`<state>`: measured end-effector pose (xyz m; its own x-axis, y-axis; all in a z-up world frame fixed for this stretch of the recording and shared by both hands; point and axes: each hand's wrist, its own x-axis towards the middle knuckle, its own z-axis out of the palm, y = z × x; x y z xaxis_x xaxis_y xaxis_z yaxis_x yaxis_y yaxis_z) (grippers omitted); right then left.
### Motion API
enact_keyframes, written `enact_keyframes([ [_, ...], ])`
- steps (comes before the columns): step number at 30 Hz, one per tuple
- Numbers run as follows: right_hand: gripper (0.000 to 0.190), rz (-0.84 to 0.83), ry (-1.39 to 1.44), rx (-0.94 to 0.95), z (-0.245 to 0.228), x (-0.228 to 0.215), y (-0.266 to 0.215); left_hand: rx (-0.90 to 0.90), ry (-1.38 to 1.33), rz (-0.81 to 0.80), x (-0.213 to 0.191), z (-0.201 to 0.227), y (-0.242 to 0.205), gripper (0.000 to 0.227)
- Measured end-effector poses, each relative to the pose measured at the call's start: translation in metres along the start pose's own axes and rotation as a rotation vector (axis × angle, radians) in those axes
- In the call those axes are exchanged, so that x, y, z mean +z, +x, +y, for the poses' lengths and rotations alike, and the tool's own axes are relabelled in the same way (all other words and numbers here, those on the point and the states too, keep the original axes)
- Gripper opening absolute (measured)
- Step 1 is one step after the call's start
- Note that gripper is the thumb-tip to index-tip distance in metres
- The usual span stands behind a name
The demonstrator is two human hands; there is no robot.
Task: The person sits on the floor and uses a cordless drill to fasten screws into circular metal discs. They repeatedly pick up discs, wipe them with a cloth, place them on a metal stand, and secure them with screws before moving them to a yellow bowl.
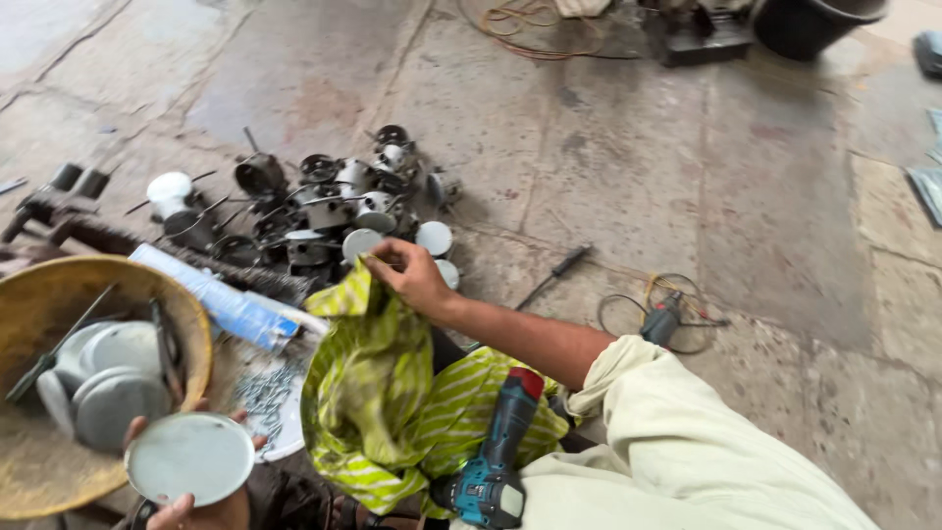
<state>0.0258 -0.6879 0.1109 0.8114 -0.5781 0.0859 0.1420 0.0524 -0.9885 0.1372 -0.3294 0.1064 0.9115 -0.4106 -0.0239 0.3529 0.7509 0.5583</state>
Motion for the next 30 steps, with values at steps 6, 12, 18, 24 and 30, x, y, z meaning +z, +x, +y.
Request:
enact_keyframes([
  [6, 0.017, -0.29, 0.215, -0.208, -0.081, 0.064, -0.018, -0.019, -0.129, 0.149, 0.006, -0.047, -0.042, 0.081],
  [12, 0.062, -0.601, -0.69, -0.77, -0.083, 0.163, -0.107, 0.048, -0.208, 0.224, -0.001, -0.031, -0.083, 0.075],
  [18, 0.067, -0.852, -0.932, -0.71, -0.066, 0.138, -0.108, 0.042, -0.382, 0.174, -0.003, -0.055, -0.064, 0.072],
  [24, 0.07, -0.878, -0.807, -0.78, -0.088, 0.148, -0.123, 0.155, -0.625, 0.094, 0.013, -0.081, -0.075, 0.071],
  [30, 0.059, -1.131, -0.773, -0.891, -0.09, 0.115, -0.091, 0.045, -0.258, -0.061, 0.051, -0.035, -0.078, 0.089],
])
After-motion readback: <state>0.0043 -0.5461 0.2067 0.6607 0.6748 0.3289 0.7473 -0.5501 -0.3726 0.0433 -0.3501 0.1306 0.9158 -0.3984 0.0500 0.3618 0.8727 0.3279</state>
